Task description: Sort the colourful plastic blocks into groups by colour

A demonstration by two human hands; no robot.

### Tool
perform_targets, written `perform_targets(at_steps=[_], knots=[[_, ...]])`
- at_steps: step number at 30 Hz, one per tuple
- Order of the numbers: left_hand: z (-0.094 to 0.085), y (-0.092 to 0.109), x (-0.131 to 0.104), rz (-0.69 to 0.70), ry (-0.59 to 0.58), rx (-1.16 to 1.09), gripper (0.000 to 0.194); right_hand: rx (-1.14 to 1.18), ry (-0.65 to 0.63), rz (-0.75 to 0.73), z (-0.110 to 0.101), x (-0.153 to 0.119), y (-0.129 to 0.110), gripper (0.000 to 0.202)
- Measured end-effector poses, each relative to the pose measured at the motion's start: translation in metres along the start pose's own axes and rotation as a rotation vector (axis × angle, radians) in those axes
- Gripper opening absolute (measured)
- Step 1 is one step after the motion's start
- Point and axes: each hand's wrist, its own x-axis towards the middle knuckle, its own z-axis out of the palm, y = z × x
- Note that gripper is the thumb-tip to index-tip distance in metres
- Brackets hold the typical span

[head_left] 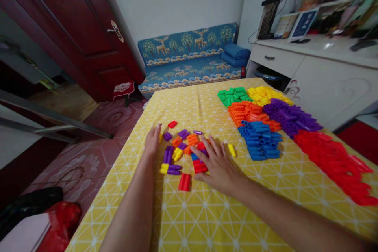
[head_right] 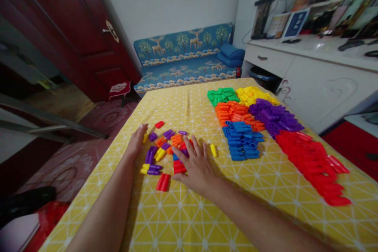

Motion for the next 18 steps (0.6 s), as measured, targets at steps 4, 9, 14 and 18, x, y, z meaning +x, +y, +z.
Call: perform_targets(at_steps=[4,9,14,18], knots=[[0.027,-0.003,-0.010,0.182,-0.242,0.151,0.038,-0.016,0.055,0.108,0.010,0.050,0.018,0.075],[0.049,0.017,-0.017,0.289,-0.411,0.256,0.041,0.225,0.167,-0.015,0.023,0.082,0.015,0.078],[0.041,0.014,-0.021,0.289,-0.408,0.096,0.046,0.708,0.279,0.031,0.022,0.085,0.021,0.054],[0.041,0.015,-0.025,0.142,-0.385,0.007,0.040,0.803,0.242,0.074,0.017,0.084,0.020,0.048]])
